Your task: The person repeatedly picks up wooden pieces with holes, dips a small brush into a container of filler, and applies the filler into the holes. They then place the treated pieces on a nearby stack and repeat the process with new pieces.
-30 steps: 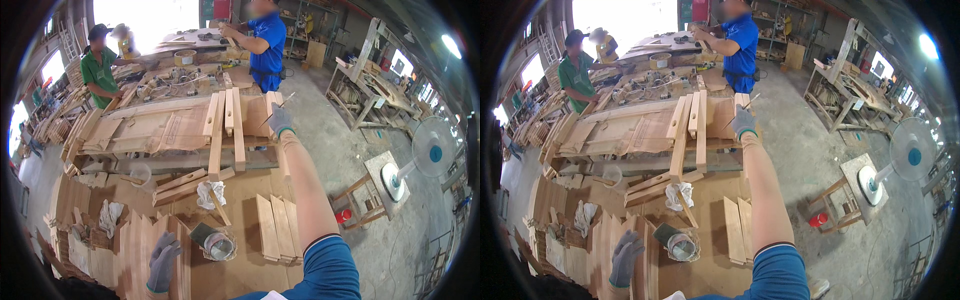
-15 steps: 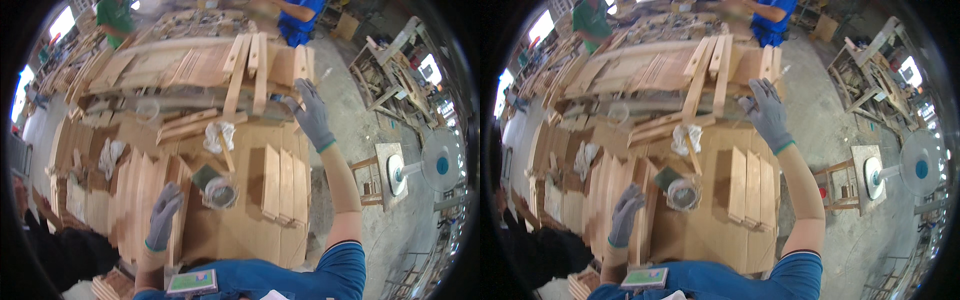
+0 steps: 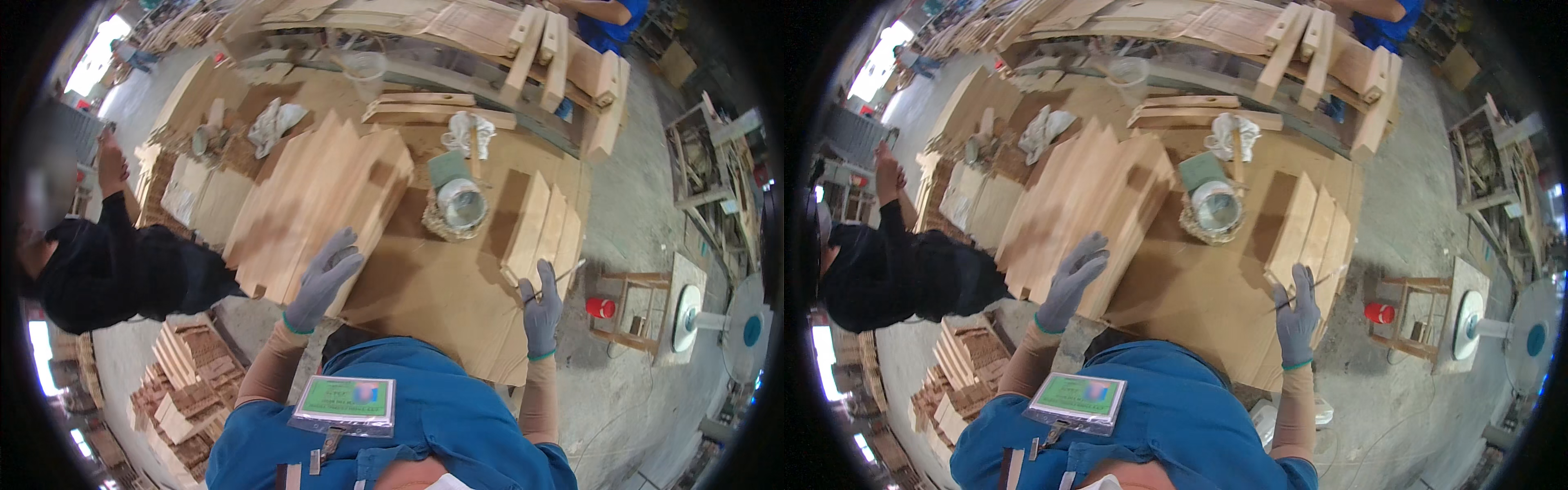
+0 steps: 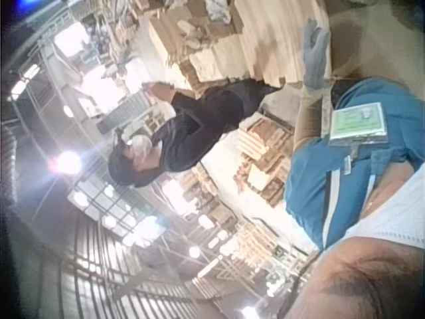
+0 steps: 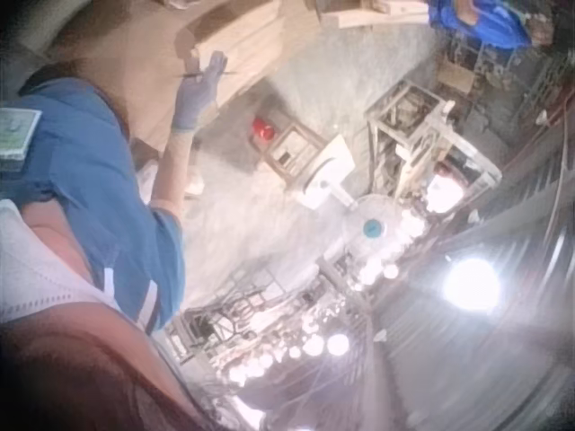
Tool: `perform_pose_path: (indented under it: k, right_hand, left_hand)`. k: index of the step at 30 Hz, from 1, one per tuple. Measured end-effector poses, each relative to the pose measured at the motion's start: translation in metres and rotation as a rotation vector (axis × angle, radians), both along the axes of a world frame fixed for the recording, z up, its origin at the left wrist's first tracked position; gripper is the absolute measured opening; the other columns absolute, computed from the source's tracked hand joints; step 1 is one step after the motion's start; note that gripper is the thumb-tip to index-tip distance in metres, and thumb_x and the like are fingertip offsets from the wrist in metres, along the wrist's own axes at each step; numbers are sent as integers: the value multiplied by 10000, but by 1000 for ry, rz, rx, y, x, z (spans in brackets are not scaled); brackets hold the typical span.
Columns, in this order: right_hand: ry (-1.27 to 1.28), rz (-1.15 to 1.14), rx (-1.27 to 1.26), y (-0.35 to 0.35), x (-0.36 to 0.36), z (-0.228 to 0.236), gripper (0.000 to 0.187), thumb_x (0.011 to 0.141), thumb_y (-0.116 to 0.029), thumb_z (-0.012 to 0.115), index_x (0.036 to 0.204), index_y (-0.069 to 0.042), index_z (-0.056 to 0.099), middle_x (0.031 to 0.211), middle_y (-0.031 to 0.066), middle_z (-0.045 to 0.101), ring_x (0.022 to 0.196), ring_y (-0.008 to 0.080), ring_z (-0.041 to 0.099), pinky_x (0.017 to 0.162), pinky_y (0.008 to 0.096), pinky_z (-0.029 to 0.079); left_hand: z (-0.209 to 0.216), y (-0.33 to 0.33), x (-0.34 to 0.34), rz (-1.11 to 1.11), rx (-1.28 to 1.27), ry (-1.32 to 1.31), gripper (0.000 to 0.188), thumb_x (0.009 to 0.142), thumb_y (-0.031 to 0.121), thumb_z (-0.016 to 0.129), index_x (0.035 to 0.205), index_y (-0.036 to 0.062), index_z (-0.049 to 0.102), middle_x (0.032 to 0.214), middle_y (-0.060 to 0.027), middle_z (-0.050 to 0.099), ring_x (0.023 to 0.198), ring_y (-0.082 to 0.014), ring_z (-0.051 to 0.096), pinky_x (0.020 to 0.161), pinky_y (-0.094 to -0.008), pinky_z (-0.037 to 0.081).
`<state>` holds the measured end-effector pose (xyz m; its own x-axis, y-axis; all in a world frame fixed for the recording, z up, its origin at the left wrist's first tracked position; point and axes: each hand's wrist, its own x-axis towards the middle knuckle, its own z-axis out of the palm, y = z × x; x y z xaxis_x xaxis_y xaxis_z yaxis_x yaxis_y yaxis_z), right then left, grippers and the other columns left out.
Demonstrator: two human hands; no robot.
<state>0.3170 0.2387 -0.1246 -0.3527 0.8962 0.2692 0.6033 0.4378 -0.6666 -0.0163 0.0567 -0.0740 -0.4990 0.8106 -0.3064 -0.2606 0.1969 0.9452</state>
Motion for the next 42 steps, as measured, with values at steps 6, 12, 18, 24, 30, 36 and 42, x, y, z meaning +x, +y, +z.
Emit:
perform_pose_path:
  k: [6,12,18,24,30,36,42]
  right_hand:
    - [-64,52,-123,-61,9,-17,459,838,-125,679,1257,-10,530,1271,184,555,1238,338,482,1023,394,392]
    - [-59,62,-158,-88,18,-22,432,858,-105,661,1259,-9,531,1257,182,568,1214,296,511,1003,365,396]
    - [-76,204,-98,-94,-9,-13,424,850,-112,672,1239,-3,544,1241,195,571,1184,315,530,985,362,412]
    - [-70,275,-40,-97,-21,-6,433,835,-144,691,1219,-1,550,1228,190,579,1177,328,536,963,376,441]
    - [-64,264,-22,-105,-21,0,424,831,-163,690,1207,-23,551,1207,190,587,1138,339,560,926,386,469]
    - [-46,241,-43,-110,-16,-5,428,821,-153,693,1206,-32,552,1187,187,595,1110,337,574,893,384,487]
    - [-42,255,-38,-110,-18,-10,427,814,-148,696,1201,-37,555,1164,182,606,1080,336,589,870,383,499]
  left_hand:
    - [-39,-76,-18,143,-418,1002,651,857,318,641,1333,-59,406,1335,-220,464,1238,-328,455,1029,-399,351]
    - [-73,-162,-37,742,-207,146,448,890,237,598,1224,-26,459,1156,-136,526,1118,-292,517,986,-354,411]
    - [-87,-168,-28,794,-35,-672,340,877,298,608,1089,50,512,988,-64,558,892,-236,567,858,-415,459]
    - [-105,-175,-37,774,79,-753,411,846,331,650,1127,53,538,951,-88,600,858,-276,602,847,-485,464]
    - [-80,-148,-7,440,-537,866,492,725,258,734,1103,-1,557,1007,-121,539,896,-245,544,832,-351,451]
    - [-116,-127,1,682,-498,978,572,708,189,716,1191,-18,489,1118,-200,512,1080,-343,489,935,-413,399]
    - [-110,-136,4,375,-443,1041,513,727,135,684,1188,0,502,1093,-161,543,1053,-336,507,907,-416,424]
